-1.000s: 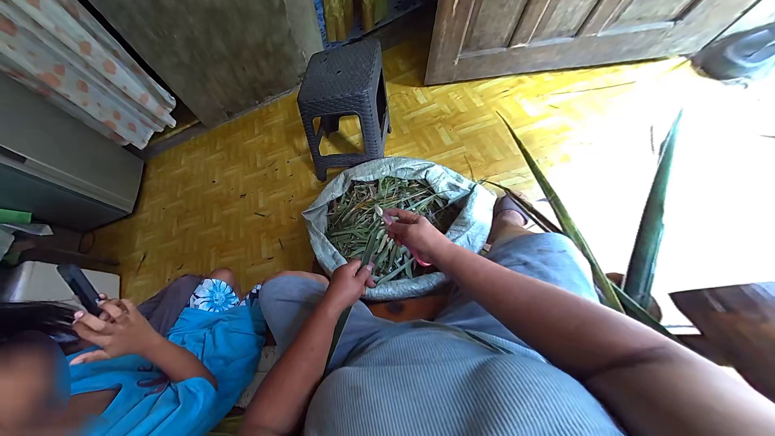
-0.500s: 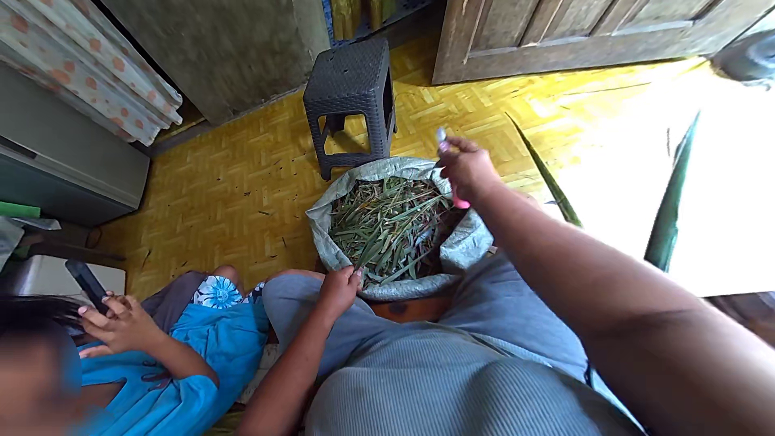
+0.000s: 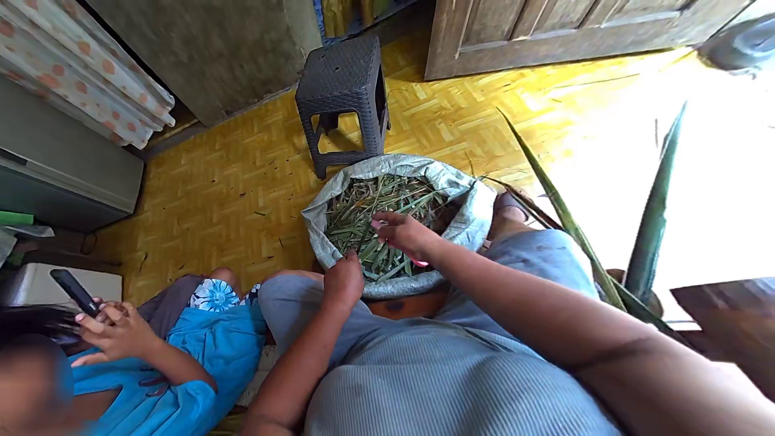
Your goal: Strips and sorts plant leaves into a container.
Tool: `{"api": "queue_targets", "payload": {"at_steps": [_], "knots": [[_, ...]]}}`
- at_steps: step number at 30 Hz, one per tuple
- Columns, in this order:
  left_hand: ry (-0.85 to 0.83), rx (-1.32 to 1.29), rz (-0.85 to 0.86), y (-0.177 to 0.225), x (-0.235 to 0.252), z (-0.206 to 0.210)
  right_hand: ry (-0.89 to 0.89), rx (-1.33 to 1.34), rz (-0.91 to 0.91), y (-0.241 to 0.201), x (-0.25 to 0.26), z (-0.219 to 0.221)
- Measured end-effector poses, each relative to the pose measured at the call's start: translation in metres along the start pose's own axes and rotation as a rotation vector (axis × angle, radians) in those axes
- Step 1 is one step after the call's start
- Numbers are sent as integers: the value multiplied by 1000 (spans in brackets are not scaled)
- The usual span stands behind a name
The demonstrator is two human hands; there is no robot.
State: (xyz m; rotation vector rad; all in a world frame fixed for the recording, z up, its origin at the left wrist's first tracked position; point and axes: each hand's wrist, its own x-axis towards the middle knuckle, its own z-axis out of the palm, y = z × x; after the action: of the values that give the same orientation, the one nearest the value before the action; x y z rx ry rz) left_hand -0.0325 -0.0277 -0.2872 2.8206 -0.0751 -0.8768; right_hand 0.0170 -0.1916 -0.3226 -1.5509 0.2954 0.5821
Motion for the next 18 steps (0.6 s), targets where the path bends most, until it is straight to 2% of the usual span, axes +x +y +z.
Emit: {"api": "queue_targets", "payload": {"at_steps": [7, 14, 18], "knots": [[-8, -75, 31, -6, -6, 10, 60, 99, 15, 12, 7, -3], [-12, -10, 29, -10, -20, 18, 164, 188, 30, 15, 12, -10], [-25, -32, 15, -14, -20, 17, 98, 175, 35, 11, 8, -9]]}}
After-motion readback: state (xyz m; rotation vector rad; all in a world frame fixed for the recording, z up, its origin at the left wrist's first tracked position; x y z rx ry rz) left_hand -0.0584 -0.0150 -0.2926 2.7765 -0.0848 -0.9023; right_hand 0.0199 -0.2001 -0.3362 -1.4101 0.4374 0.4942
